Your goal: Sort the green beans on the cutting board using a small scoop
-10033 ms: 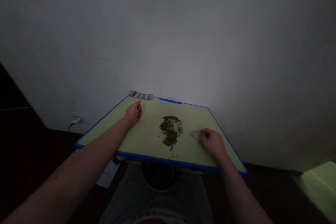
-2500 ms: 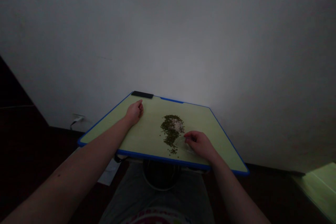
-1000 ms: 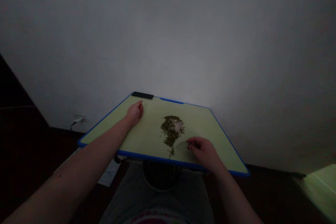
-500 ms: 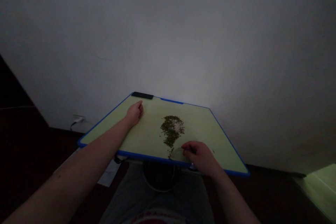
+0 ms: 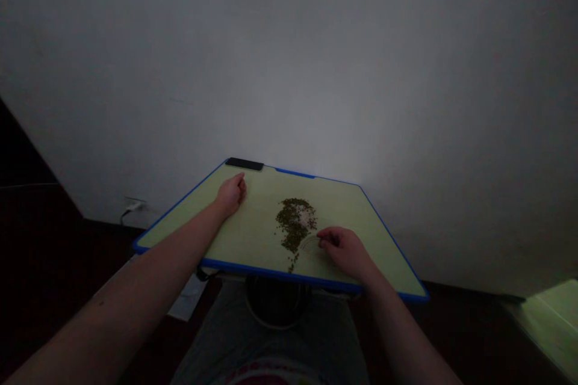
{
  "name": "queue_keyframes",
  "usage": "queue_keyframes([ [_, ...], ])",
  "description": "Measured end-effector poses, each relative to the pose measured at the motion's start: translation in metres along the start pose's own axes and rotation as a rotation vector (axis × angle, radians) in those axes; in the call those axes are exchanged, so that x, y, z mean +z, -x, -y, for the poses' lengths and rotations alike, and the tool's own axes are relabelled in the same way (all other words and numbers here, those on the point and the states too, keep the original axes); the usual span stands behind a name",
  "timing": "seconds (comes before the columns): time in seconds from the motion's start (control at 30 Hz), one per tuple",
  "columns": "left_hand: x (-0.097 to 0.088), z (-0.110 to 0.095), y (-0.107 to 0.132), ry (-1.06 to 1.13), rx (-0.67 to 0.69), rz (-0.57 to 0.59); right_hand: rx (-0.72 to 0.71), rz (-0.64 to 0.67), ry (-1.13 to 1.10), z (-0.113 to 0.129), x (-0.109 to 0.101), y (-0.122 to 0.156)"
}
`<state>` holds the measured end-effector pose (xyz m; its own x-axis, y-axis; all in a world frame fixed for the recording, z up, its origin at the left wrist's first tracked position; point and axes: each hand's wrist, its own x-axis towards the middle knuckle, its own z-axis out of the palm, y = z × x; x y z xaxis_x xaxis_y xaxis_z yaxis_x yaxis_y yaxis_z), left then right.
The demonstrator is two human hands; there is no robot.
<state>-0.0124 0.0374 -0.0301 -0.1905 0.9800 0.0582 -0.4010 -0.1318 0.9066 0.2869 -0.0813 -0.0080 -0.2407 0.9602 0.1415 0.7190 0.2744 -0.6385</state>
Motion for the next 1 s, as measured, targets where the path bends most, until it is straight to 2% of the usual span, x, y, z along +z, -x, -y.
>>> queue_keyframes([
  [0.3, 0.0, 0.001, -0.002, 0.012, 0.003, 0.006, -0.025, 0.073, -0.001, 0.002, 0.001, 0.005],
  [0.53, 0.0, 0.0, -0.001, 0.008, 0.008, 0.009, -0.011, 0.047, 0.015, 0.003, 0.0, 0.008],
  [0.8, 0.001, 0.0, -0.003, 0.012, -0.005, -0.009, -0.024, 0.073, -0.012, 0.006, 0.004, 0.013],
  [1.0, 0.001, -0.001, -0.002, -0.01, -0.01, -0.012, -0.008, 0.032, 0.016, 0.005, 0.004, 0.014],
])
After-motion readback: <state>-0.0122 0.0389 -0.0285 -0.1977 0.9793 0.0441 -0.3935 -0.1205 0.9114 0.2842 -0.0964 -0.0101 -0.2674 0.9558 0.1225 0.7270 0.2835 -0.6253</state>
